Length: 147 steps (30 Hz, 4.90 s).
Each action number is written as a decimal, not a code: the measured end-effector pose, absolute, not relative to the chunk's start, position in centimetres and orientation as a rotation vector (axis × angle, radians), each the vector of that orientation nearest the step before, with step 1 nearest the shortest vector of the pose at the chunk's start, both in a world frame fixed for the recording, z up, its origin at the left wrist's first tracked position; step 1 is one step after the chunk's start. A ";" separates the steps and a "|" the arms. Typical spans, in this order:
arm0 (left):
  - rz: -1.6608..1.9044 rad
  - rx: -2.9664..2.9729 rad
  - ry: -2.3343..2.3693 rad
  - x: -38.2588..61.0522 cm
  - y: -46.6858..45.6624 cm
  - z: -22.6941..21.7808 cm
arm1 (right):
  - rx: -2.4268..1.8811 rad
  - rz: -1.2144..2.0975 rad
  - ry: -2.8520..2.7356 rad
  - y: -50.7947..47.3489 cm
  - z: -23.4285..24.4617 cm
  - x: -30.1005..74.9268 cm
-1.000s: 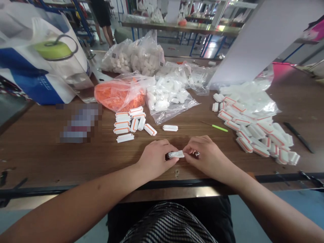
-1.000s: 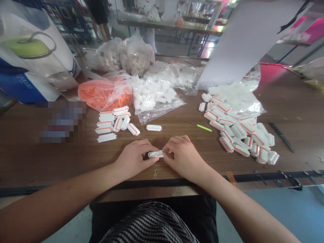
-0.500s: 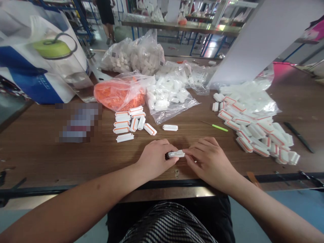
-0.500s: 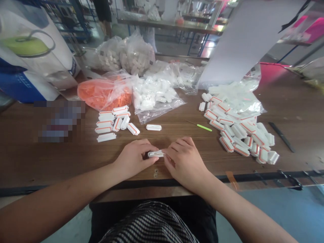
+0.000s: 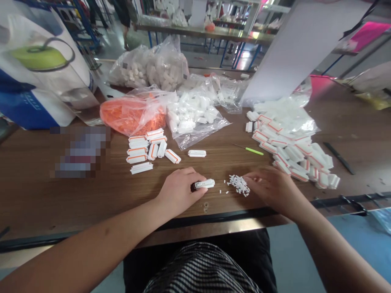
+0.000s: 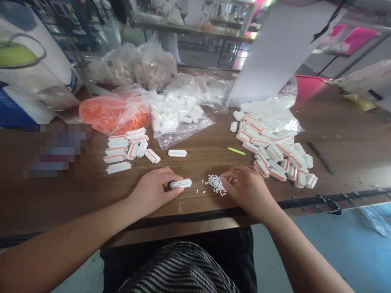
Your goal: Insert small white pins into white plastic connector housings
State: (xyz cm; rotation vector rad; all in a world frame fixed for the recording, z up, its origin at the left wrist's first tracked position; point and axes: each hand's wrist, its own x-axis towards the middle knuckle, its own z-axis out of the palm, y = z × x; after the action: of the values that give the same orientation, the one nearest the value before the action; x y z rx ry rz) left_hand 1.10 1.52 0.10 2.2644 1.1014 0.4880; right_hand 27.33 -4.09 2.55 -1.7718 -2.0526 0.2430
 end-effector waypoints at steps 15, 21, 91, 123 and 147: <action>0.504 2.283 1.072 1.1 1.7 -0.1 | -1.931 0.248 -1.986 -7.6 0.9 27.7; 0.502 2.265 1.078 1.1 1.7 0.2 | -1.890 0.229 -1.998 -7.7 0.5 27.5; 0.521 2.254 1.105 1.3 1.4 -0.2 | -1.348 0.002 -2.394 -3.5 2.5 20.5; 0.536 2.278 1.057 1.0 1.7 -0.3 | -1.891 0.263 -2.051 -7.5 0.6 27.4; 0.516 2.286 1.071 1.2 1.7 -0.1 | -1.839 0.362 -2.031 -8.5 0.9 27.7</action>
State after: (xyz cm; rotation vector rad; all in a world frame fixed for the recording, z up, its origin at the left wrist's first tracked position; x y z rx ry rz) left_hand 1.15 1.69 -0.07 2.2856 1.0709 0.5164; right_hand 27.69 -8.51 0.92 -1.8391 -2.0311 0.3621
